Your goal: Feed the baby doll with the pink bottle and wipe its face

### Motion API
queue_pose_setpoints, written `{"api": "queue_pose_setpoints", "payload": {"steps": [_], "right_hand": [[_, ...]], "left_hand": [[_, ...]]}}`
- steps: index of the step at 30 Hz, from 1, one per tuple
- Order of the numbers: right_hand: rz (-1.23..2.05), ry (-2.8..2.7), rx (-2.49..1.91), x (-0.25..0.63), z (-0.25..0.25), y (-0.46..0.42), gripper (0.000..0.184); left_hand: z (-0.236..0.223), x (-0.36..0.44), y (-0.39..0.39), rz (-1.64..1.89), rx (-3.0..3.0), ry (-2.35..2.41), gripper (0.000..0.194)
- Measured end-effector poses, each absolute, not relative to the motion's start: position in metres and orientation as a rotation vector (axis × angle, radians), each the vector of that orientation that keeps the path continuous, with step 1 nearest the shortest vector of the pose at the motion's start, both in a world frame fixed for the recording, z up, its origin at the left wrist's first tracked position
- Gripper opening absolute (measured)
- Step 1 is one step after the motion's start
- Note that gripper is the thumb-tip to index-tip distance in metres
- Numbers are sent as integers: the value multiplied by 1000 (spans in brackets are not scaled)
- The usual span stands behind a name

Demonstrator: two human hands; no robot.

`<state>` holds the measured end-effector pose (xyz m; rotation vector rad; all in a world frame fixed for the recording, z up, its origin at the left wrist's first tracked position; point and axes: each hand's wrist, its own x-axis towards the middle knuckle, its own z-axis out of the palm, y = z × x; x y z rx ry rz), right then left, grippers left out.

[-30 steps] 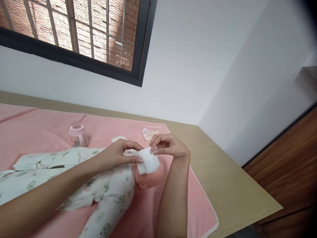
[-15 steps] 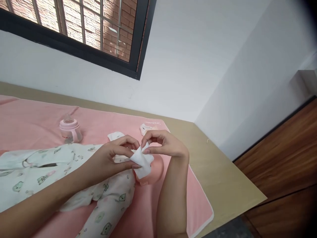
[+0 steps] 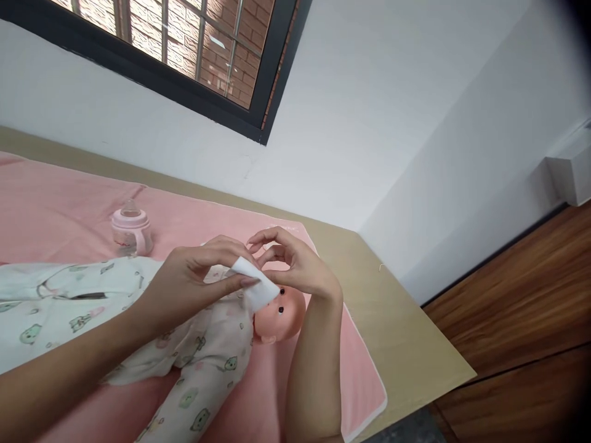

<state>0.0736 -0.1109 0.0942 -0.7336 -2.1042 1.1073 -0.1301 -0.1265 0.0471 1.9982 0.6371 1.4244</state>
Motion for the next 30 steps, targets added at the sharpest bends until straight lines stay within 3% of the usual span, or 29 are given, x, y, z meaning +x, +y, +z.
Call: {"api": "queue_pose_setpoints", "payload": {"steps": [4,10,13,16,21,30], "right_hand": [[1082,-2014,-788,85,89,-99,49],[1080,-1701,-892,122,57,-52,34],[1177,-1487,-856,140,24,-31,29],[1264,-1340,-827,152,-14,-19,27],[1097,-1273,-884,154,-64,-10,17],[1127,-1278,-918,143,-92,-9,17]], "left_hand": [[50,-138,-125,1379,1919,738,8],[43,-135,-120,960,2166,860,27],[34,-128,-115,845,2271,891,27],[25,-122,-113,813,2288,947,22],[12,-117,-108,764,2374,944,21],[-7,-112,-102,822,2544,806,31]]}}
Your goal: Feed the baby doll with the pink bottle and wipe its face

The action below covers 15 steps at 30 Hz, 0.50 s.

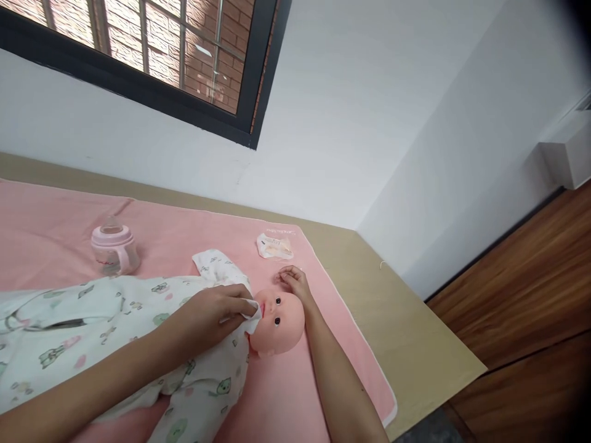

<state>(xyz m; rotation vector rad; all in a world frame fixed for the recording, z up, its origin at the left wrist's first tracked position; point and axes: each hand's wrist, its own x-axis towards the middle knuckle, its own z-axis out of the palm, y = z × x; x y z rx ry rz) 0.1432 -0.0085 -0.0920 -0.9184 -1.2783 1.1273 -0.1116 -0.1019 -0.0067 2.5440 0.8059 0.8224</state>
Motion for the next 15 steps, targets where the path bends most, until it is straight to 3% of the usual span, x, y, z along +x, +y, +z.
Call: {"api": "queue_pose_setpoints", "payload": {"steps": [10,15], "right_hand": [[1263,-1309,-969,142,-98,-7,31],[1271,-1311,-949,143,-101,-5,28]], "left_hand": [[-14,-109,-104,915,2656,876,34],[-17,-111,-101,951,2641,890,34]]}}
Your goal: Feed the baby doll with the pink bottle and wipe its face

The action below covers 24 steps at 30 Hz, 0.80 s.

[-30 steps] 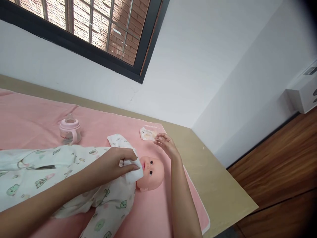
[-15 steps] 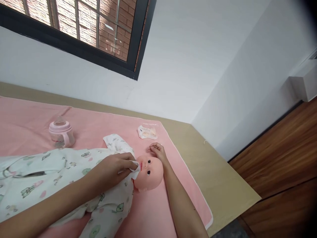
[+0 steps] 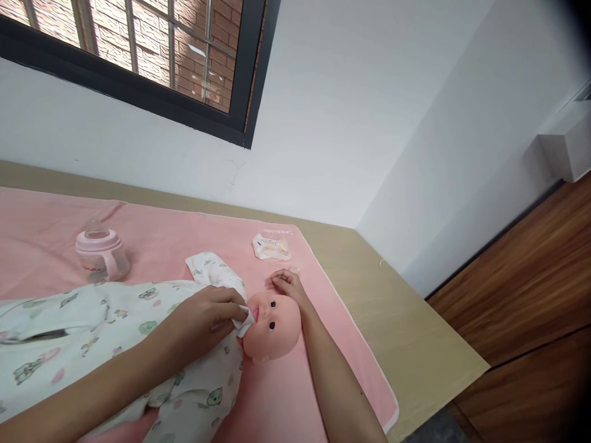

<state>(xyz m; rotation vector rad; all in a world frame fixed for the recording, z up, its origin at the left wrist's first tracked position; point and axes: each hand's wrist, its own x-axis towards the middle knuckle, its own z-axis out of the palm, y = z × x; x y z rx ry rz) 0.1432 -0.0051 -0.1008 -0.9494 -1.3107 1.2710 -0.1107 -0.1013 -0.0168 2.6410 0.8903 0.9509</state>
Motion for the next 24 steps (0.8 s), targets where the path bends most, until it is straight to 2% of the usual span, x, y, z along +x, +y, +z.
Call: {"api": "queue_pose_setpoints", "payload": {"steps": [12,18,24], "right_hand": [[1285,-1343,-945,142,-103,-2,33],[1272,-1352,-962,142,-101,-3,27],[1283,-1349,-976,141,-102,-1,26]], "left_hand": [[-15,-113,-99,953,2645,914,35],[-23,-115,-90,1078,2641,911,33],[-28,-115,-86,1060,2652,930,29]]}}
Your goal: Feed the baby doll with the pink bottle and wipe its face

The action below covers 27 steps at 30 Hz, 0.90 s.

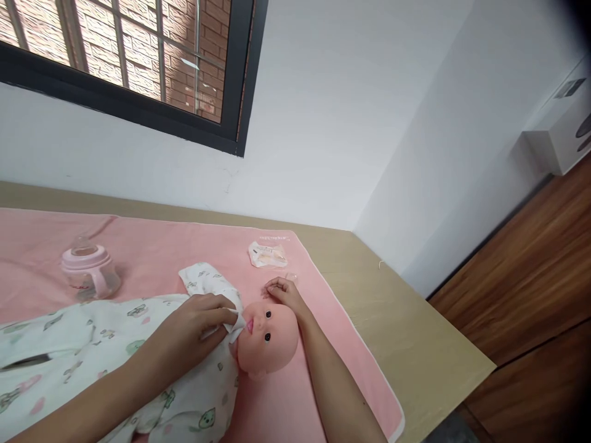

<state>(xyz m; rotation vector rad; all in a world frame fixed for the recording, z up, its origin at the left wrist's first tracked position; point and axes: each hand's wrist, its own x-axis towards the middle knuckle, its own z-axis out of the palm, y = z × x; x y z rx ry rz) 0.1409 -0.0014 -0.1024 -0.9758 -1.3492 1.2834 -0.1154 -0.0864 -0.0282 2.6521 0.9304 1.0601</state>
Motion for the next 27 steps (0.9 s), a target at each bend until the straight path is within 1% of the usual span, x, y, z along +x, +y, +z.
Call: {"api": "queue_pose_setpoints", "payload": {"steps": [4,8,12,16,27], "right_hand": [[1311,-1332,-968,140,-102,-2,28],[1311,-1343,-959,140,-101,-3,28],[1309,-1343,-962,140,-102,-2,27],[1305,-1336,-966,139,-103,-1,27],[1280,-1397,-964,140,-107,3,26]], "left_hand": [[-22,-114,-92,1078,2649,965,29],[-19,-112,-94,1057,2638,1013,33],[-19,-113,-93,1004,2683,968,32],[-19,-112,-94,1045,2632,1008,37],[-26,-114,-91,998,2672,973,38]]}}
